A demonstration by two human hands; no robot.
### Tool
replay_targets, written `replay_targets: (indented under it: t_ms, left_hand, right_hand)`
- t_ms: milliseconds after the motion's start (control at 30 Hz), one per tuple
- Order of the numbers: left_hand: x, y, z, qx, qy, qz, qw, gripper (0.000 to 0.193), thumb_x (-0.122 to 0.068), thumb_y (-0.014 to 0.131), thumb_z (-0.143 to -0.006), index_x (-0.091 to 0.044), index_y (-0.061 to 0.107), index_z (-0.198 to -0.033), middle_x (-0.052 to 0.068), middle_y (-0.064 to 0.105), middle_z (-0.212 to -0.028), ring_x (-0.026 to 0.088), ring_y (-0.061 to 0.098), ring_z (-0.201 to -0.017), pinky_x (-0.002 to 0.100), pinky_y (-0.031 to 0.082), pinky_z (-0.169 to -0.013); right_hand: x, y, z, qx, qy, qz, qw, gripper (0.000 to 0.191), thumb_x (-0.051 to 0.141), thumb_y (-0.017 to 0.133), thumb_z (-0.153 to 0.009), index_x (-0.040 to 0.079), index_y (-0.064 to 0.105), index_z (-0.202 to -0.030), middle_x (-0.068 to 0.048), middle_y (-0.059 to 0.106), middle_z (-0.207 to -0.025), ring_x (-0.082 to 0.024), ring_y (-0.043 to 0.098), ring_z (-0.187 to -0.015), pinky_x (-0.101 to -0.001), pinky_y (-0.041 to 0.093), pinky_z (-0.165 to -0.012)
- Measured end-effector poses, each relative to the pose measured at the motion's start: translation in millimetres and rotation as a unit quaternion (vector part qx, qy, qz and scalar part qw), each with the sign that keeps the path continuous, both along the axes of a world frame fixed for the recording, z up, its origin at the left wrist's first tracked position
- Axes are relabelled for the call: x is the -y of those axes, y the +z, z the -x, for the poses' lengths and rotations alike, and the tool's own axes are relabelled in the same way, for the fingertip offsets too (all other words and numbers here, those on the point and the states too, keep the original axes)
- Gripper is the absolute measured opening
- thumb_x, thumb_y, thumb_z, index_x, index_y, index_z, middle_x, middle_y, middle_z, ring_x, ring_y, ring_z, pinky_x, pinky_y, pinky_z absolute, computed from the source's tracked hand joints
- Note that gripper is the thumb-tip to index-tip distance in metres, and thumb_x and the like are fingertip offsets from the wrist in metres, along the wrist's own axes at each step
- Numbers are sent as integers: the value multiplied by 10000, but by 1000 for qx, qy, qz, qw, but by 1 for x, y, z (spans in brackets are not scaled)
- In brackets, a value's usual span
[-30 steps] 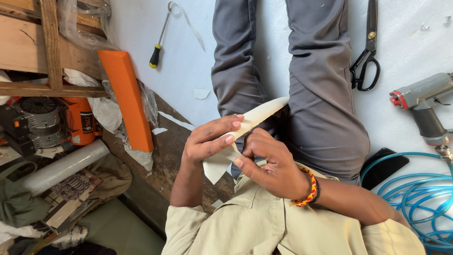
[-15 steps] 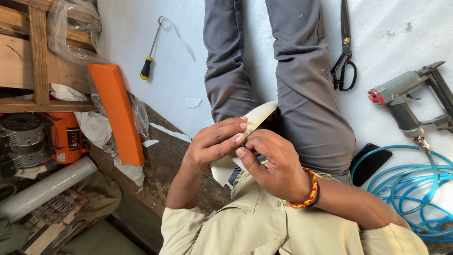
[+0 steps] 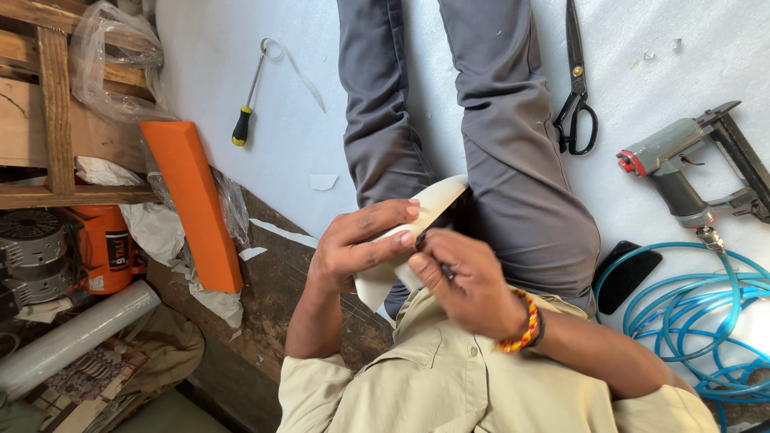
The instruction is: The person sits on the floor and cuts fabric strips with scissors, then folds and wraps the fabric around a long foam-covered strip, pressing the edges closed. They pick up a pneumatic nail gun and fasten the wrapped piece, then continue folding and pressing the fabric edges by hand.
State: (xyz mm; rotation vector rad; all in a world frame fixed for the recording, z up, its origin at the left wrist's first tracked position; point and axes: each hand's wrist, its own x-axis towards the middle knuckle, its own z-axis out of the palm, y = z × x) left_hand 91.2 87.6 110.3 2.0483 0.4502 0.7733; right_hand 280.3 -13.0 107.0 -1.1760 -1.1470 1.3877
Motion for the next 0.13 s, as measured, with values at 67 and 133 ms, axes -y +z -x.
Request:
replay_targets:
  t_ms: [67, 133]
  left_hand:
    - [-6, -1, 1, -8, -5, -1, 1000, 316, -100, 688, -940, 3, 660, -1238, 270, 657, -1262, 420, 703, -1192, 488, 616, -1026]
    - [-10, 3, -2, -24, 0, -8, 1000, 323, -103, 682, -955, -4, 656, -1261, 267, 655, -1282, 421, 708, -1194, 489, 617, -1023]
  right_hand:
    - [-9, -8, -2, 30, -35, -73, 996, 113, 81, 637, -1030, -2, 603, -962, -97, 590, -842, -220, 577, -726, -305, 476, -668]
    - [-16, -11, -4, 47, -52, -111, 991, 108, 97, 639, -1048, 4, 601, -1006, -88, 620, -886, -205, 615, -787, -307, 511, -715]
